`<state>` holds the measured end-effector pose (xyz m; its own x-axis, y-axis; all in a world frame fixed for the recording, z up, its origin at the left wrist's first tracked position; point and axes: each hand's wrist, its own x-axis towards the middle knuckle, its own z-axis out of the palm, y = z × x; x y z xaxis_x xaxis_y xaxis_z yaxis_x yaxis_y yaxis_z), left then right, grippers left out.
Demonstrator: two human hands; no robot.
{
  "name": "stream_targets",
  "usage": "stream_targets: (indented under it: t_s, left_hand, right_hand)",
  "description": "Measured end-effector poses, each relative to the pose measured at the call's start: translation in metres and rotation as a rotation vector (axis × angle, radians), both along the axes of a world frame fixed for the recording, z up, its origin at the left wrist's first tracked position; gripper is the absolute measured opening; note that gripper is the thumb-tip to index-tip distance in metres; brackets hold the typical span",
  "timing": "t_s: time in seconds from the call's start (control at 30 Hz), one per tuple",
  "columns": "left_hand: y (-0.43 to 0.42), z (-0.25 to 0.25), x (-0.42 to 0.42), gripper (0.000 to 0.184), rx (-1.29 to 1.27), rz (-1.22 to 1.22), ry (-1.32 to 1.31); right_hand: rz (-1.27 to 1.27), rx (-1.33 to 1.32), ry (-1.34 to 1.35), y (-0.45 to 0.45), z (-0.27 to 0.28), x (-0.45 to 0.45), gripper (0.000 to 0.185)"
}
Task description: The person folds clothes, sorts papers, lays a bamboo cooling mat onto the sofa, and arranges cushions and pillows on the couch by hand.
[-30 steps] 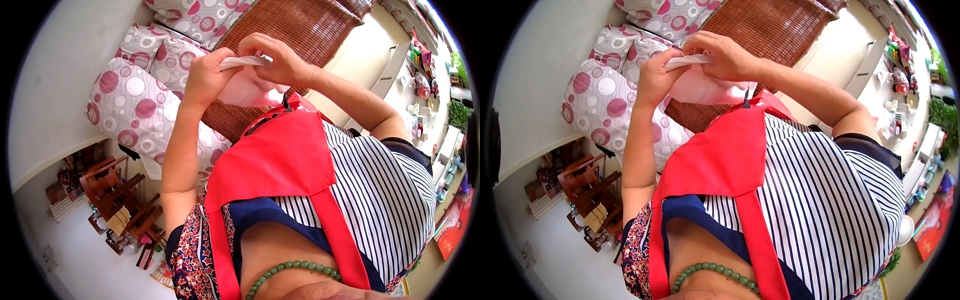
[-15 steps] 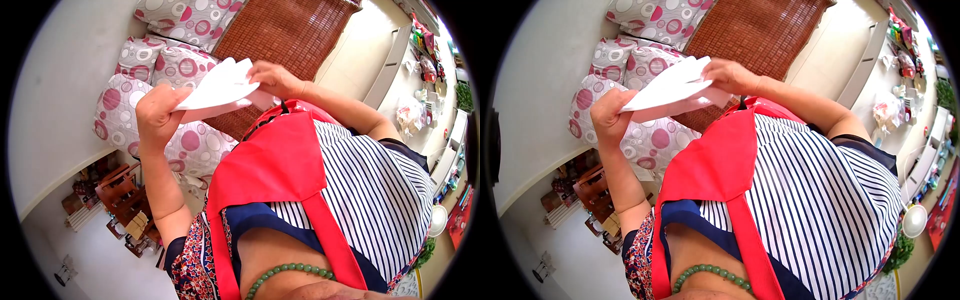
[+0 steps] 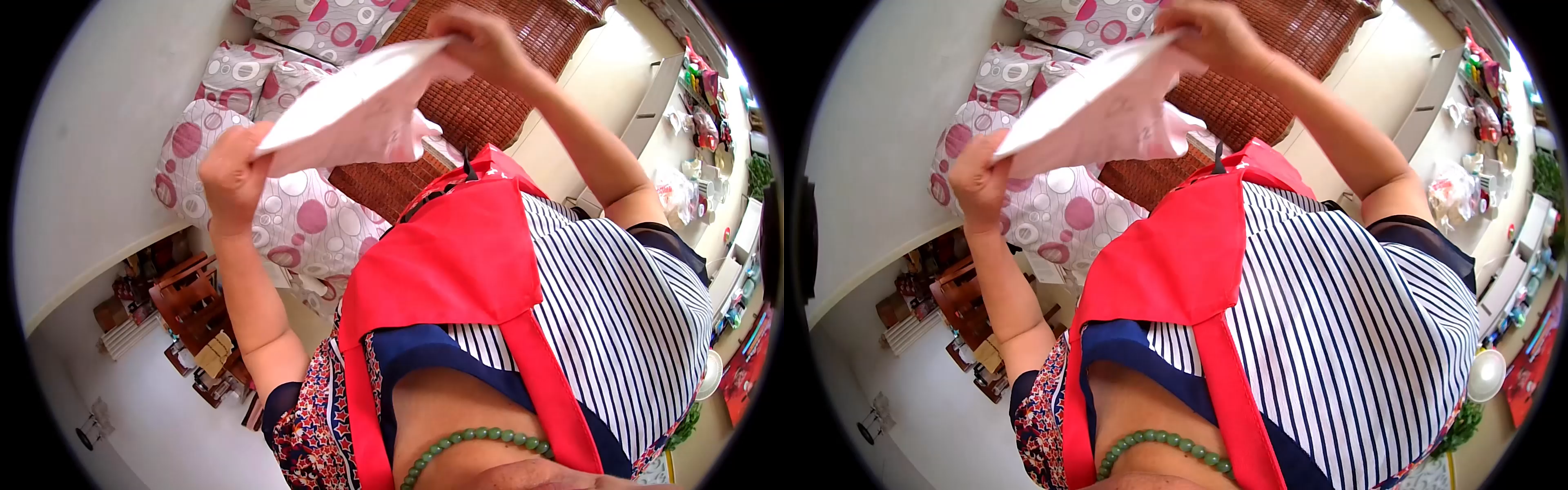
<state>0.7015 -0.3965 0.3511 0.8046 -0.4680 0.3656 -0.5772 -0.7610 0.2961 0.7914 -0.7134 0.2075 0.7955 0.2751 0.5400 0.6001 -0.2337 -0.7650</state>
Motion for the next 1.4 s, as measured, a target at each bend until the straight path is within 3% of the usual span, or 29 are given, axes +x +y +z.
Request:
stream_targets:
  t_s: [0.03, 0.1, 0.2, 0.27, 0.33, 0.37, 0.4, 0.47, 0.53, 0.63, 0.67, 0.77, 0.9, 0.97, 1.03, 1.1, 1.17, 1.2, 1.27, 1.4]
  left_hand:
    - [0.002, 0.003, 0.0, 0.015, -0.045, 0.043, -0.064]
    - [0.002, 0.011, -0.001, 0.013, -0.137, 0.125, -0.191]
    - [-0.007, 0.017, 0.009, 0.013, -0.021, 0.096, -0.185]
    - [-0.007, 0.015, 0.011, 0.011, 0.059, 0.047, -0.185]
    - [-0.01, 0.019, 0.011, 0.011, -0.099, 0.083, -0.205]
    - [-0.013, 0.022, 0.004, 0.011, -0.179, 0.101, -0.185]
    - [-0.019, 0.03, -0.001, 0.013, -0.273, 0.212, 0.027]
    - [-0.02, 0.039, -0.004, 0.013, -0.304, 0.046, 0.234]
    - [-0.02, 0.051, -0.003, 0.019, -0.256, -0.129, 0.431]
    - [-0.042, 0.071, -0.021, 0.022, -0.458, -0.156, 0.645]
    - [-0.044, 0.078, -0.024, 0.024, -0.442, -0.215, 0.674]
    - [-0.062, 0.089, -0.046, 0.032, -0.785, -0.226, 0.75]
    - [-0.074, 0.109, -0.041, 0.044, -0.874, -0.635, 0.837]
    - [-0.069, 0.116, -0.039, 0.053, -0.827, -0.665, 0.845]
    - [-0.066, 0.119, -0.041, 0.06, -0.792, -0.631, 0.811]
    - [-0.056, 0.122, -0.049, 0.065, -0.758, -0.466, 0.721]
    - [-0.057, 0.119, -0.057, 0.075, -0.726, -0.208, 0.554]
    - [-0.056, 0.115, -0.056, 0.081, -0.711, -0.12, 0.507]
    - [-0.059, 0.105, -0.05, 0.084, -0.742, -0.058, 0.451]
    - [-0.025, 0.105, -0.021, 0.081, -0.623, 0.009, 0.607]
  right_hand:
    - [-0.038, -0.002, -0.009, -0.01, 0.019, 0.005, 0.024]
    - [-0.112, -0.026, -0.33, -0.017, 0.08, -0.005, 0.022]
    - [0.142, -0.337, -0.402, -0.029, 0.054, 0.016, 0.023]
    - [0.017, -0.306, -0.305, -0.035, 0.082, 0.001, 0.019]
    - [-0.094, -0.279, -0.331, -0.043, 0.108, -0.008, 0.019]
    - [-0.078, -0.292, -0.295, -0.045, 0.105, -0.008, 0.018]
    - [-0.016, -0.345, -0.238, -0.048, 0.09, -0.005, 0.018]
    - [0.049, -0.475, -0.123, -0.056, 0.068, -0.001, 0.017]
    - [0.096, -0.409, -0.123, -0.064, 0.075, -0.003, 0.018]
    - [0.147, -0.372, -0.056, -0.075, 0.089, -0.01, 0.015]
    - [0.166, -0.387, -0.04, -0.079, 0.094, -0.012, 0.015]
    - [0.419, -0.314, 0.049, -0.077, 0.114, -0.003, 0.018]
    - [0.473, -0.221, 0.351, -0.034, 0.109, 0.001, 0.024]
    - [0.401, -0.202, 0.313, 0.013, 0.087, -0.011, 0.021]
    - [0.504, -0.219, 0.176, 0.056, 0.073, -0.04, 0.027]
    - [0.536, -0.105, -0.089, 0.09, 0.042, -0.069, 0.032]
    - [0.654, -0.096, 0.178, 0.099, 0.03, -0.093, 0.033]
    - [0.803, 0.034, 0.575, 0.098, 0.021, -0.102, 0.032]
    - [0.948, 0.173, 0.962, 0.09, 0.0, -0.108, 0.033]
    - [1.032, 0.244, 1.224, 0.077, -0.032, -0.104, 0.035]
